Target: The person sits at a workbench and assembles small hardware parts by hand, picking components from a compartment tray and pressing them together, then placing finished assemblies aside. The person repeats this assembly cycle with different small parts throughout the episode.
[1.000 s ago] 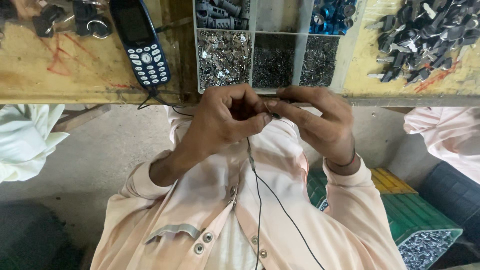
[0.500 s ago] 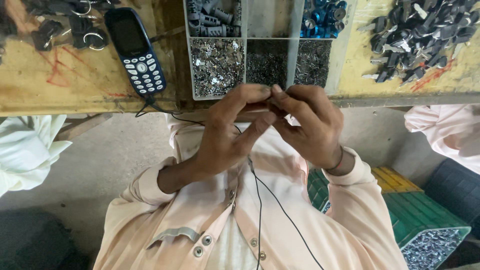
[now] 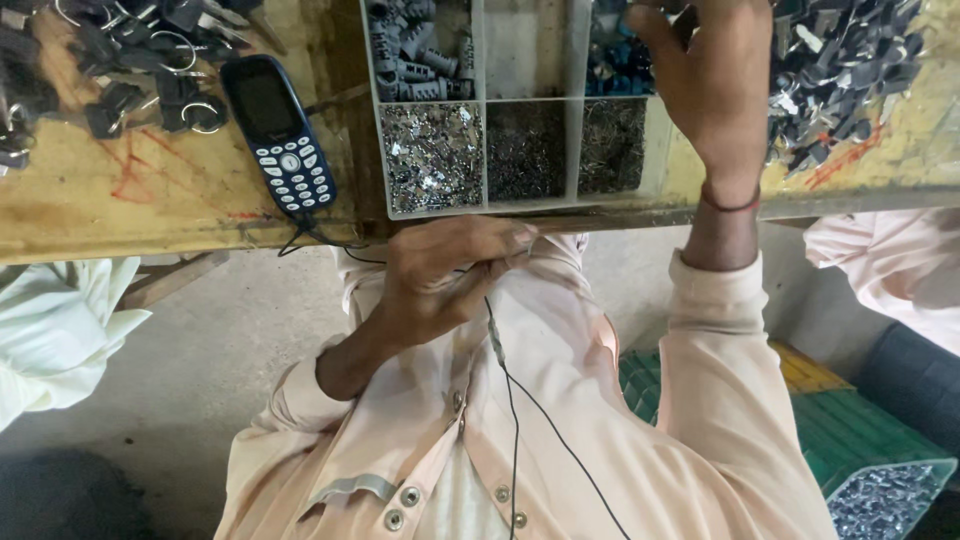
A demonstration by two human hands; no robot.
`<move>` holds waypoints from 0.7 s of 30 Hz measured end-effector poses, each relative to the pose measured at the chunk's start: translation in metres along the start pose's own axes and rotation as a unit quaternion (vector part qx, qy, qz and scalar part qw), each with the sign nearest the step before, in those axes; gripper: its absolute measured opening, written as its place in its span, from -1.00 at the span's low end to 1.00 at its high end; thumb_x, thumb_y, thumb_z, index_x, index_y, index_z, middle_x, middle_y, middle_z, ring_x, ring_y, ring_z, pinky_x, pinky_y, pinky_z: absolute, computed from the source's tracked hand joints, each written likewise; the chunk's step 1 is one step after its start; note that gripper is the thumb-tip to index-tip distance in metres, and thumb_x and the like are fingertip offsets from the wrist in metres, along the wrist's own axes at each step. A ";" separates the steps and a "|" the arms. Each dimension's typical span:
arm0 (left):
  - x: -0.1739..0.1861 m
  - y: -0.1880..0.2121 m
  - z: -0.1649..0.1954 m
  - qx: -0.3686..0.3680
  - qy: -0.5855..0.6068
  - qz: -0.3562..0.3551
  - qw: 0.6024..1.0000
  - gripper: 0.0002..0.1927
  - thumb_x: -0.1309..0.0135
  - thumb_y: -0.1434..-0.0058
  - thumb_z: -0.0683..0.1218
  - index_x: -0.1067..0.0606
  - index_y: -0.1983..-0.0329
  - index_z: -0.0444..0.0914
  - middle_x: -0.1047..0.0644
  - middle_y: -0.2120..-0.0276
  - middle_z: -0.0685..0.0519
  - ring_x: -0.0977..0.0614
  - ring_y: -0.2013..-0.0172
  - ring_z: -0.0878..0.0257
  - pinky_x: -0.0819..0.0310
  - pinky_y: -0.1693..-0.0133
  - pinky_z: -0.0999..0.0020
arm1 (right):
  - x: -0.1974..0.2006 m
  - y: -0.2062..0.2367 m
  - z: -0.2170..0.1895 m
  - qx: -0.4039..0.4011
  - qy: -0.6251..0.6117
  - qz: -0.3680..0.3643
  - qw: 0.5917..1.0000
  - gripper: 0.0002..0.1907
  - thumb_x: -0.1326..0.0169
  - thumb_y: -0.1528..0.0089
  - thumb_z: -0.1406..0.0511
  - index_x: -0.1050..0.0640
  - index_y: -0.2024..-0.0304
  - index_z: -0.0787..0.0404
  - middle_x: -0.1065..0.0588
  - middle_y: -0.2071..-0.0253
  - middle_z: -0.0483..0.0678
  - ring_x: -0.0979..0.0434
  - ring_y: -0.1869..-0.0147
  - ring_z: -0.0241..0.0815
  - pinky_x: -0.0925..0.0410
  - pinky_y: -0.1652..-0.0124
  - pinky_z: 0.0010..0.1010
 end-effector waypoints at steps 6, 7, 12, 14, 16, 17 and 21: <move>0.003 -0.010 0.012 -0.128 -0.211 -0.061 0.967 -0.72 -0.21 -0.20 -0.28 -0.52 0.01 -0.36 -0.55 -0.06 -0.16 -0.64 -0.06 -0.04 -0.63 -0.03 0.15 | -0.015 0.075 -0.030 -0.283 -0.509 -0.179 0.793 -0.81 -0.09 -0.42 0.41 -0.41 -0.04 0.33 -0.48 0.17 -0.06 -0.59 0.19 -0.30 -0.50 0.29 -0.47; -0.001 -0.012 0.013 -0.148 -0.227 -0.073 0.960 -0.76 -0.22 -0.21 -0.26 -0.53 0.05 -0.35 -0.54 -0.06 -0.15 -0.63 -0.06 -0.04 -0.62 -0.01 0.14 | -0.024 0.086 -0.045 -0.262 -0.536 -0.229 0.769 -0.84 -0.07 -0.41 0.44 -0.42 -0.02 0.34 -0.52 0.19 -0.03 -0.60 0.21 -0.30 -0.50 0.26 -0.47; -0.007 -0.021 0.017 -0.194 -0.249 -0.110 0.943 -0.81 -0.22 -0.24 -0.26 -0.49 0.13 -0.37 -0.52 -0.08 -0.17 -0.62 -0.09 -0.06 -0.62 -0.07 0.11 | -0.041 0.107 -0.067 -0.270 -0.609 -0.239 0.707 -0.88 -0.05 -0.41 0.49 -0.41 0.01 0.35 -0.54 0.20 0.00 -0.61 0.23 -0.27 -0.52 0.22 -0.44; -0.008 -0.021 0.018 -0.213 -0.261 -0.134 0.932 -0.82 -0.22 -0.24 -0.25 -0.48 0.15 -0.37 -0.51 -0.09 -0.20 -0.62 -0.10 -0.08 -0.62 -0.08 0.09 | -0.039 0.104 -0.067 -0.262 -0.599 -0.260 0.710 -0.81 -0.07 -0.40 0.49 -0.35 0.00 0.32 -0.52 0.20 0.00 -0.62 0.23 -0.25 -0.53 0.24 -0.43; -0.008 -0.019 0.019 -0.204 -0.207 -0.140 0.947 -0.74 -0.23 -0.16 -0.27 -0.50 0.10 -0.44 -0.51 -0.10 -0.22 -0.63 -0.07 -0.12 -0.61 -0.06 0.05 | -0.038 0.103 -0.068 -0.249 -0.575 -0.306 0.716 -0.69 -0.07 -0.38 0.48 -0.24 -0.05 0.26 -0.50 0.17 0.00 -0.64 0.19 -0.25 -0.53 0.22 -0.45; -0.008 -0.017 0.020 -0.199 -0.180 -0.142 0.953 -0.69 -0.24 -0.13 -0.27 -0.51 0.07 -0.48 -0.51 -0.10 -0.23 -0.64 -0.06 -0.14 -0.61 -0.05 0.04 | -0.039 0.104 -0.071 -0.241 -0.562 -0.331 0.718 -0.63 -0.08 -0.37 0.47 -0.18 -0.08 0.23 -0.49 0.15 0.00 -0.65 0.16 -0.25 -0.54 0.21 -0.46; -0.013 -0.010 0.007 0.011 -0.031 -0.045 0.998 -0.61 -0.30 -0.23 -0.26 -0.56 -0.13 -0.29 -0.59 -0.02 0.00 -0.67 0.03 0.14 -0.66 0.03 0.30 | -0.041 0.104 -0.092 -0.252 -0.701 -0.317 0.587 -0.59 -0.05 -0.44 0.49 -0.11 -0.13 0.18 -0.45 0.15 0.02 -0.55 0.21 -0.25 -0.47 0.24 -0.48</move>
Point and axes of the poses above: each hand's wrist, its own y-axis away from the middle knuckle, its own x-axis out of the back of the hand, z = x × y, the point moved 6 cm from there along -y, towards the middle knuckle
